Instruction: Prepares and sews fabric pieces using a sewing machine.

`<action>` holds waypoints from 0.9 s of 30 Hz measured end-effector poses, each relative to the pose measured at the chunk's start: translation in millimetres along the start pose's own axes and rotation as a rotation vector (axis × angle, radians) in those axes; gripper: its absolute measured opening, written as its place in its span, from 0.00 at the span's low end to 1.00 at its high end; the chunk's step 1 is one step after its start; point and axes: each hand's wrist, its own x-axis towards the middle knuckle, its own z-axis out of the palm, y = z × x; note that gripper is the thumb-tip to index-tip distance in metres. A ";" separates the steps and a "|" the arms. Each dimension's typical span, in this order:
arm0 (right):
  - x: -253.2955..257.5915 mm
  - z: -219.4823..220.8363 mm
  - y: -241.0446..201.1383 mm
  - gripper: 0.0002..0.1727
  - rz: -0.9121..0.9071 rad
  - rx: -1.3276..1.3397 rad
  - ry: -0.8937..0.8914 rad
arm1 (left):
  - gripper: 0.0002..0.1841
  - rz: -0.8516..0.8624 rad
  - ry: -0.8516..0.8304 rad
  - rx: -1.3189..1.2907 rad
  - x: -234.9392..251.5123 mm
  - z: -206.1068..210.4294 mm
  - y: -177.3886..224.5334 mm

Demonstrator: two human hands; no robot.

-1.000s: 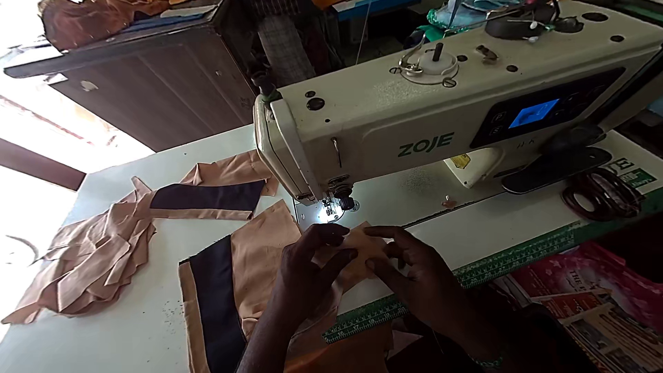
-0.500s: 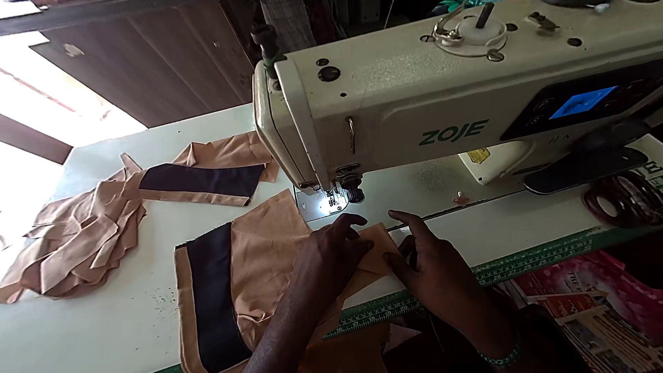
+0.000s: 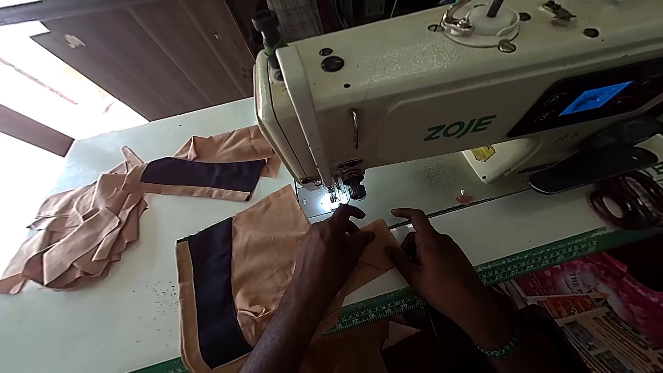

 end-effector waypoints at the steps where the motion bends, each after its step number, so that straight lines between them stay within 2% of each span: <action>1: 0.2 -0.2 -0.1 0.33 -0.001 0.000 -0.004 | 0.16 -0.003 -0.001 0.001 0.3 0.0 0.2; 13: 1.3 -3.9 -1.3 0.34 0.019 -0.002 -0.048 | 0.16 0.044 0.003 0.114 -0.8 2.9 5.3; 15: 1.6 -3.9 -0.9 0.34 0.005 -0.014 -0.050 | 0.14 0.128 0.041 0.211 -3.1 5.8 8.8; 18: 2.9 -4.8 -1.3 0.34 -0.016 -0.037 -0.061 | 0.07 0.352 0.120 0.353 -6.9 15.6 8.0; 21: 3.6 -6.1 -3.1 0.35 -0.012 -0.073 -0.073 | 0.07 0.460 0.175 0.479 -14.2 25.5 13.0; 24: 3.8 -7.0 -5.1 0.34 -0.008 -0.094 -0.087 | 0.09 0.425 0.184 0.481 -25.6 37.8 18.7; 27: -0.2 -13.9 1.3 0.33 -0.022 0.005 -0.092 | 0.15 0.300 0.133 0.446 -40.1 51.3 26.5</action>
